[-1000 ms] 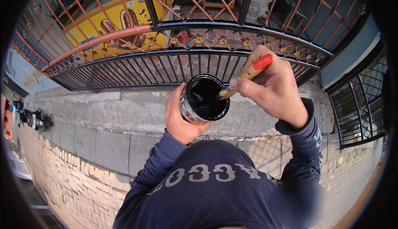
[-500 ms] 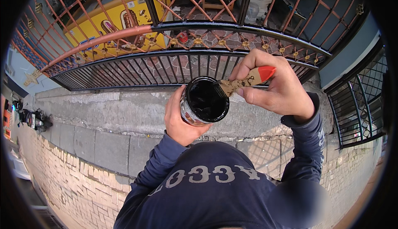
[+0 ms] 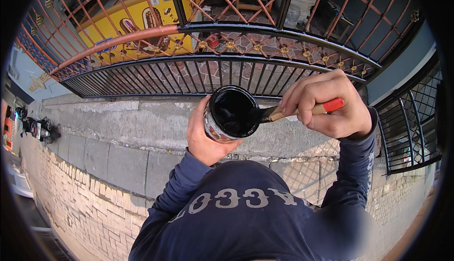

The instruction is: The person paints a metal gate black using a paintbrush and a paint can. They repeatedly dip the brush into the can and apply paint to the gate's bars and decorative elements. The person moves along the gate to cover different sections and finishes by placing the can and brush on a table inside the shop.

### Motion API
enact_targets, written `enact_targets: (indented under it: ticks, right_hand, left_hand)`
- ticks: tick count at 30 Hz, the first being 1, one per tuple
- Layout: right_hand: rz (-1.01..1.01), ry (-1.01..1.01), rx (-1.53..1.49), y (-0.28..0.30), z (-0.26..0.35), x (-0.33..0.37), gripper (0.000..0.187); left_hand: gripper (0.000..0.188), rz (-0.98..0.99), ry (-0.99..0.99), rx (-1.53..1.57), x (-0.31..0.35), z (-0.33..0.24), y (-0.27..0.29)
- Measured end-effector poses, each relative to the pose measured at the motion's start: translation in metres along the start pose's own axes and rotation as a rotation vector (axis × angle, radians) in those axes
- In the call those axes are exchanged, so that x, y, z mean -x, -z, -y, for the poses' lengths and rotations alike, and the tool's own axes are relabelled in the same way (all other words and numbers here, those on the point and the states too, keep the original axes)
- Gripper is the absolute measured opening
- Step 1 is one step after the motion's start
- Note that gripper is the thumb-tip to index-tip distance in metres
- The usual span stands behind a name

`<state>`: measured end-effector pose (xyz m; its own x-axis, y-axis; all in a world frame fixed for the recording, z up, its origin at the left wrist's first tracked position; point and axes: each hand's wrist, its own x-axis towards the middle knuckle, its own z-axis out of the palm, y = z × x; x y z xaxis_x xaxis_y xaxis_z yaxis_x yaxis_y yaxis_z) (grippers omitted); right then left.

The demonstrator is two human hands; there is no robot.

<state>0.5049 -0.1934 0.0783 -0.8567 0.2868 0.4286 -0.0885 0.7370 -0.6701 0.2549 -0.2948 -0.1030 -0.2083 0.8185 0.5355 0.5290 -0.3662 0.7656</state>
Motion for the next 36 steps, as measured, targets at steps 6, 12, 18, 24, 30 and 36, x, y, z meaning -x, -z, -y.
enact_targets:
  ticks: [6, 12, 18, 24, 30, 36]
  right_hand:
    - [0.054, -0.013, 0.037, -0.013, -0.006, 0.000, 0.015]
    - [0.080, 0.013, 0.021, -0.004, -0.002, 0.008, 0.016]
    - [0.009, -0.002, 0.032, 0.002, 0.002, 0.016, 0.016]
    - [-0.151, 0.023, -0.014, -0.004, 0.005, 0.017, 0.016]
    - [0.041, -0.012, 0.048, -0.007, 0.005, 0.015, 0.015]
    - [-0.115, -0.030, 0.013, 0.001, 0.014, 0.021, 0.012]
  left_hand:
    - [0.109, -0.019, -0.019, -0.002, 0.001, -0.005, -0.003]
    - [0.107, -0.031, -0.054, -0.044, 0.006, -0.007, -0.003]
    - [0.106, -0.037, -0.043, -0.054, 0.008, -0.007, -0.004]
    - [0.106, -0.035, -0.037, -0.037, 0.007, -0.008, -0.007]
    - [0.106, -0.012, -0.071, -0.058, 0.008, -0.011, -0.010]
    - [0.107, -0.027, -0.070, -0.081, 0.007, -0.011, -0.009]
